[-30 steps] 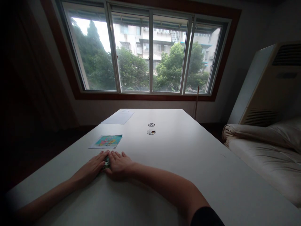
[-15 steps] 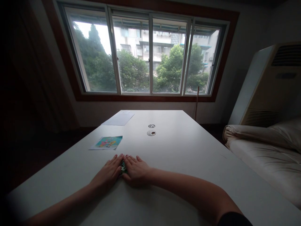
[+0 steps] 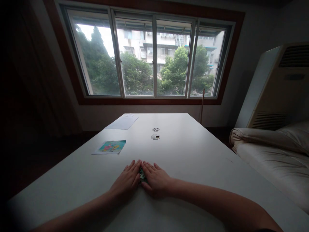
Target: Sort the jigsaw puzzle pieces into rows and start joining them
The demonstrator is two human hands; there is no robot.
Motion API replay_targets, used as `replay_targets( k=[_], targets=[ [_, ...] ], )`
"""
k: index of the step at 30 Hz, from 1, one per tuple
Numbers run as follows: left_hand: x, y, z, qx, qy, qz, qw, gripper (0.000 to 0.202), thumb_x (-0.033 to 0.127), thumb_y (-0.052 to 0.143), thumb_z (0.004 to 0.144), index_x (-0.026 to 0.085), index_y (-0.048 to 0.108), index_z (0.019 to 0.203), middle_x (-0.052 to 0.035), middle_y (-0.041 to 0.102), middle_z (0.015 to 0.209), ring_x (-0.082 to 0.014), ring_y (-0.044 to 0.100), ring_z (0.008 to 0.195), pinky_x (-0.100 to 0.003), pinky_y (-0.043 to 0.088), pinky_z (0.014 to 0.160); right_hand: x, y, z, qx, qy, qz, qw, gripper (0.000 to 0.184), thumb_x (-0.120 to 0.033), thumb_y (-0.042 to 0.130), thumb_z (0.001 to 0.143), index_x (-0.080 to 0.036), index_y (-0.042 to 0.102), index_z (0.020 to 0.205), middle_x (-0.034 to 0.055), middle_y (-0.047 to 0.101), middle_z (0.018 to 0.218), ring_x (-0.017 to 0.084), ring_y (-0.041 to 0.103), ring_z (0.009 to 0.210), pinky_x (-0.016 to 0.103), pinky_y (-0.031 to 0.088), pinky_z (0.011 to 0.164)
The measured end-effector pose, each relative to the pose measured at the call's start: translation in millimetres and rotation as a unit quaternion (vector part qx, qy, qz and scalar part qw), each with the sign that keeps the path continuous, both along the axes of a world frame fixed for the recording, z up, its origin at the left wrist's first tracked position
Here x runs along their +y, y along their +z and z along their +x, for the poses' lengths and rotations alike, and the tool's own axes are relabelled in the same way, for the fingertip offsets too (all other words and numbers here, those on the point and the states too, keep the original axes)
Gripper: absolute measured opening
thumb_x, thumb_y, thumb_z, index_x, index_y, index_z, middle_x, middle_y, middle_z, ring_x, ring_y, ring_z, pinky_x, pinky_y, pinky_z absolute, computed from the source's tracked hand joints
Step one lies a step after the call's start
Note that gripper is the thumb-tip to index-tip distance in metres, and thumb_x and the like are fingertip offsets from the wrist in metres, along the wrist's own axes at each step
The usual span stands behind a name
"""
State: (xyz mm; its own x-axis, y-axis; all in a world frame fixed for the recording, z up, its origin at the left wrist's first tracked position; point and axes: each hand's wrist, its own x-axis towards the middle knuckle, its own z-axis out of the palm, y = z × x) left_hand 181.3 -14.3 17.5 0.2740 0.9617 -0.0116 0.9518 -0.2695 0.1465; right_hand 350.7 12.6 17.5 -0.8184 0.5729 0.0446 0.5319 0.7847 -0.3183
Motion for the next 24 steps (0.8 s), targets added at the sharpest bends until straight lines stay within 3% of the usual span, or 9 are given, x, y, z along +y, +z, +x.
replay_targets(
  k=[13,24],
  targets=[
    [-1,-4.6,36,-0.041,-0.061,-0.006,0.997,0.055,0.03,0.023,0.085,0.008,0.024,0.135,-0.0112,0.022,0.141,-0.0262,0.012,0.131,-0.043,0.016,0.105,-13,-6.6,44,-0.008,-0.048,0.006,0.999,0.063,-0.043,0.028,0.087,-0.013,0.007,0.139,0.0085,0.012,0.144,0.019,0.012,0.131,0.039,0.012,0.108],
    [-2,-0.6,34,-0.081,-0.064,-0.02,0.994,0.054,0.03,0.023,0.087,0.005,0.024,0.135,-0.0121,0.023,0.141,-0.0251,0.013,0.131,-0.043,0.017,0.106,-16,-5.5,45,-0.001,-0.058,-0.001,0.998,0.064,-0.044,0.033,0.085,-0.016,0.01,0.139,0.0075,0.014,0.143,0.019,0.015,0.131,0.04,0.013,0.108]
  ],
)
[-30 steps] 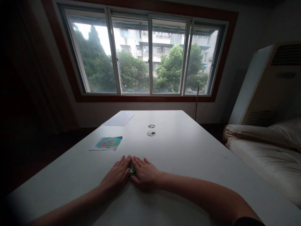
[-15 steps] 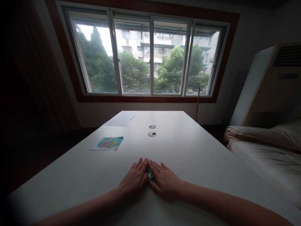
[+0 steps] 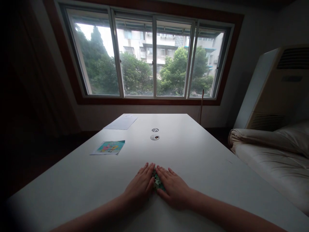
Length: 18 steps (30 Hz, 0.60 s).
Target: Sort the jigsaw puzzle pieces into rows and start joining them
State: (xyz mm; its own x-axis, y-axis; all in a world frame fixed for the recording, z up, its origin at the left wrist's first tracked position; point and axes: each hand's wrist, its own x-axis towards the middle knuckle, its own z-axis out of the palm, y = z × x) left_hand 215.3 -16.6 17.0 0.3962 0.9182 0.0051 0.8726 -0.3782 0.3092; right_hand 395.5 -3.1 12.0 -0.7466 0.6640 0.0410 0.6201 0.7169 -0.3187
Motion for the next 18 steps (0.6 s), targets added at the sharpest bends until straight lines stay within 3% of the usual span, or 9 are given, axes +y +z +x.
replay_targets(
  k=[7,11,15,18],
  targets=[
    [7,-6.8,-8,-0.081,-0.004,0.016,0.997,0.051,0.034,0.021,0.089,0.009,0.029,0.132,-0.0109,0.028,0.139,-0.0206,0.018,0.13,-0.039,0.019,0.106,-1,2.8,3,0.005,0.002,-0.005,1.0,0.065,-0.048,0.033,0.085,-0.016,0.013,0.139,0.0077,0.016,0.143,0.02,0.017,0.131,0.041,0.014,0.108],
    [22,0.1,-27,-0.098,-0.001,0.04,0.994,0.047,0.036,0.021,0.09,0.013,0.041,0.125,-0.0089,0.035,0.136,-0.0183,0.027,0.127,-0.034,0.025,0.104,0,3.4,4,0.007,0.002,-0.007,1.0,0.065,-0.049,0.031,0.085,-0.017,0.012,0.139,0.0072,0.014,0.143,0.021,0.016,0.131,0.041,0.015,0.108],
    [48,11.1,-67,0.001,0.092,0.153,0.984,0.042,0.029,0.031,0.087,0.008,0.045,0.12,-0.0145,0.044,0.127,-0.0211,0.035,0.121,-0.034,0.025,0.102,-1,3.0,5,0.021,-0.005,-0.006,1.0,0.065,-0.049,0.033,0.085,-0.019,0.012,0.139,0.007,0.014,0.143,0.022,0.016,0.131,0.041,0.016,0.107],
    [63,13.7,-99,0.116,0.21,0.201,0.95,0.043,0.029,0.034,0.085,0.006,0.045,0.119,-0.0187,0.044,0.126,-0.0281,0.037,0.118,-0.044,0.026,0.098,-1,3.2,5,0.024,-0.011,-0.007,1.0,0.064,-0.049,0.032,0.085,-0.019,0.013,0.139,0.0069,0.015,0.143,0.021,0.016,0.131,0.041,0.016,0.107]
  ],
)
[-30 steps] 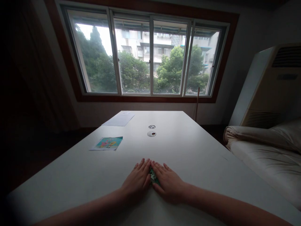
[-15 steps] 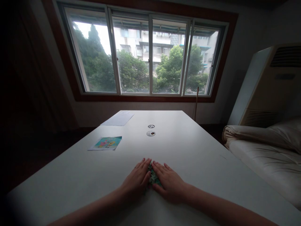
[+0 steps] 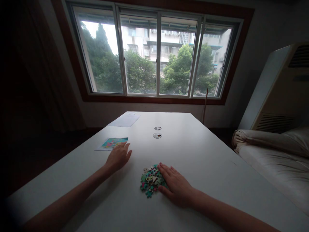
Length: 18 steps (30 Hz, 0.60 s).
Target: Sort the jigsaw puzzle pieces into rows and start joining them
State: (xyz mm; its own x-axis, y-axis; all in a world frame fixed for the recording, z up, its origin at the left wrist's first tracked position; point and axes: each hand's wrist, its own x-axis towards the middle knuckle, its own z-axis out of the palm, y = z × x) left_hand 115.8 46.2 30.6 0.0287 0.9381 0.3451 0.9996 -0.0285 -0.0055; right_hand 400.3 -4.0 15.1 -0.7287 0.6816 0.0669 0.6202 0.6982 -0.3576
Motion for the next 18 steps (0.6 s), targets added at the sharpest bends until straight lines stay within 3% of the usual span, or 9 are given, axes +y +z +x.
replay_targets(
  k=[2,6,12,18],
  targets=[
    [5,-1.6,-16,0.039,0.088,0.001,0.995,0.044,0.032,0.034,0.084,0.006,0.046,0.117,-0.0193,0.044,0.126,-0.0332,0.031,0.12,-0.051,0.022,0.096,0,0.1,0,-0.001,-0.003,0.0,1.0,0.064,-0.049,0.031,0.086,-0.019,0.013,0.139,0.0065,0.016,0.143,0.021,0.017,0.131,0.04,0.016,0.107],
    [8,-7.1,-27,0.035,0.113,-0.026,0.993,0.043,0.033,0.03,0.085,0.005,0.053,0.107,-0.0217,0.051,0.116,-0.0341,0.039,0.113,-0.052,0.025,0.091,1,-0.9,1,0.005,-0.002,0.0,1.0,0.064,-0.049,0.033,0.085,-0.019,0.013,0.139,0.0065,0.016,0.143,0.021,0.017,0.13,0.041,0.017,0.107],
    [5,-9.6,-8,0.016,0.035,-0.067,0.997,0.039,0.034,0.029,0.086,0.011,0.055,0.104,-0.0171,0.052,0.116,-0.0279,0.048,0.105,-0.047,0.029,0.09,2,-1.3,3,0.037,-0.005,-0.02,0.999,0.06,-0.047,0.032,0.086,-0.02,0.017,0.138,0.0066,0.019,0.143,0.02,0.019,0.13,0.039,0.018,0.107],
    [-2,-15.1,21,0.0,-0.074,-0.091,0.993,0.041,0.036,0.029,0.087,0.02,0.045,0.121,-0.0103,0.044,0.128,-0.0236,0.04,0.116,-0.04,0.031,0.092,23,5.2,13,0.104,-0.031,-0.031,0.994,0.053,-0.047,0.029,0.087,-0.017,0.032,0.131,0.01,0.031,0.137,0.02,0.027,0.126,0.038,0.024,0.105]
  ],
)
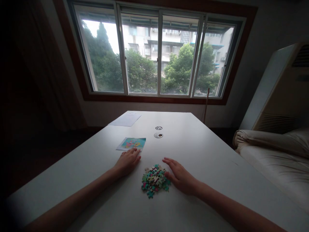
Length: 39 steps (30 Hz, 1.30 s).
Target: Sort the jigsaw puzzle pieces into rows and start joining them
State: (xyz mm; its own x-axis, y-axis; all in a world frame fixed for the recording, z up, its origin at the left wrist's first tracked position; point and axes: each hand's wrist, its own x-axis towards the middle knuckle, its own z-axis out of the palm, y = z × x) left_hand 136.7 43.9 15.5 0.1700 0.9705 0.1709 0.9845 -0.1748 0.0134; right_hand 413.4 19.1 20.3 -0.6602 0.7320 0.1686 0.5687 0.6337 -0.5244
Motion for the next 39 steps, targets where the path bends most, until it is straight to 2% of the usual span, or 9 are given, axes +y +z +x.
replay_targets(
  k=[4,8,11,14,18,23,27,33,39],
  targets=[
    [-2,-2.4,12,-0.026,-0.051,-0.023,0.998,0.044,0.038,0.027,0.088,0.021,0.04,0.126,-0.0092,0.041,0.131,-0.0234,0.035,0.121,-0.043,0.026,0.096,31,3.4,1,0.01,0.002,0.001,1.0,0.047,-0.045,0.028,0.088,-0.017,0.041,0.124,0.0109,0.044,0.127,0.021,0.039,0.118,0.04,0.03,0.1],
    [-4,-3.7,16,-0.035,-0.079,-0.035,0.996,0.045,0.04,0.03,0.087,0.021,0.038,0.127,-0.0084,0.039,0.134,-0.0248,0.028,0.125,-0.05,0.018,0.099,63,3.0,-11,-0.004,0.028,0.036,0.999,0.04,-0.039,0.029,0.089,-0.017,0.05,0.115,0.0101,0.052,0.117,0.019,0.046,0.11,0.038,0.035,0.096],
    [-6,-4.8,16,-0.039,-0.074,-0.002,0.996,0.045,0.04,0.03,0.087,0.02,0.038,0.127,-0.008,0.038,0.134,-0.0245,0.028,0.125,-0.047,0.019,0.1,81,1.3,-31,-0.003,0.046,0.07,0.997,0.037,-0.033,0.029,0.09,-0.015,0.052,0.113,0.0104,0.052,0.116,0.017,0.046,0.109,0.035,0.036,0.096],
    [-8,-6.3,16,-0.04,-0.042,0.036,0.998,0.045,0.039,0.029,0.087,0.016,0.04,0.125,-0.0104,0.04,0.131,-0.025,0.032,0.121,-0.044,0.022,0.098,92,-2.9,-53,-0.008,0.05,0.093,0.994,0.036,-0.028,0.031,0.089,-0.013,0.052,0.114,0.0106,0.053,0.117,0.017,0.046,0.11,0.034,0.036,0.095],
    [-9,-7.3,15,-0.031,-0.015,0.031,0.999,0.043,0.039,0.029,0.087,0.015,0.046,0.118,-0.0122,0.047,0.123,-0.0268,0.039,0.114,-0.044,0.028,0.093,96,-10.7,-74,-0.032,0.076,0.125,0.989,0.035,-0.027,0.032,0.089,-0.015,0.052,0.116,0.0089,0.053,0.118,0.017,0.046,0.11,0.034,0.035,0.095],
    [-11,-5.6,16,-0.02,-0.021,0.033,0.999,0.041,0.038,0.028,0.088,0.017,0.047,0.117,-0.0119,0.049,0.119,-0.0268,0.041,0.111,-0.043,0.031,0.09,93,-15.2,-79,-0.053,0.086,0.169,0.98,0.035,-0.027,0.033,0.088,-0.015,0.052,0.115,0.009,0.054,0.119,0.017,0.046,0.112,0.032,0.034,0.096],
    [-11,-4.4,17,-0.014,-0.021,0.029,0.999,0.042,0.038,0.028,0.088,0.016,0.046,0.119,-0.0123,0.048,0.121,-0.0267,0.041,0.112,-0.043,0.031,0.089,91,-13.0,-78,-0.069,0.096,0.201,0.972,0.035,-0.03,0.035,0.088,-0.015,0.052,0.115,0.0093,0.056,0.116,0.018,0.045,0.113,0.034,0.033,0.097],
    [-15,-3.6,20,-0.006,-0.012,0.026,1.0,0.044,0.037,0.03,0.087,0.014,0.043,0.122,-0.0123,0.048,0.124,-0.0266,0.041,0.114,-0.045,0.031,0.09,90,-4.8,-78,-0.091,0.111,0.249,0.958,0.029,-0.026,0.038,0.088,-0.018,0.055,0.11,0.0078,0.059,0.112,0.018,0.053,0.103,0.034,0.038,0.092],
    [-17,-0.8,22,-0.007,-0.009,0.016,1.0,0.045,0.038,0.03,0.087,0.015,0.042,0.124,-0.0126,0.046,0.127,-0.0277,0.039,0.116,-0.048,0.03,0.091,91,-1.8,-76,-0.101,0.123,0.263,0.951,0.028,-0.023,0.036,0.088,-0.019,0.054,0.108,0.0059,0.059,0.112,0.017,0.055,0.101,0.032,0.04,0.09]
  ],
)
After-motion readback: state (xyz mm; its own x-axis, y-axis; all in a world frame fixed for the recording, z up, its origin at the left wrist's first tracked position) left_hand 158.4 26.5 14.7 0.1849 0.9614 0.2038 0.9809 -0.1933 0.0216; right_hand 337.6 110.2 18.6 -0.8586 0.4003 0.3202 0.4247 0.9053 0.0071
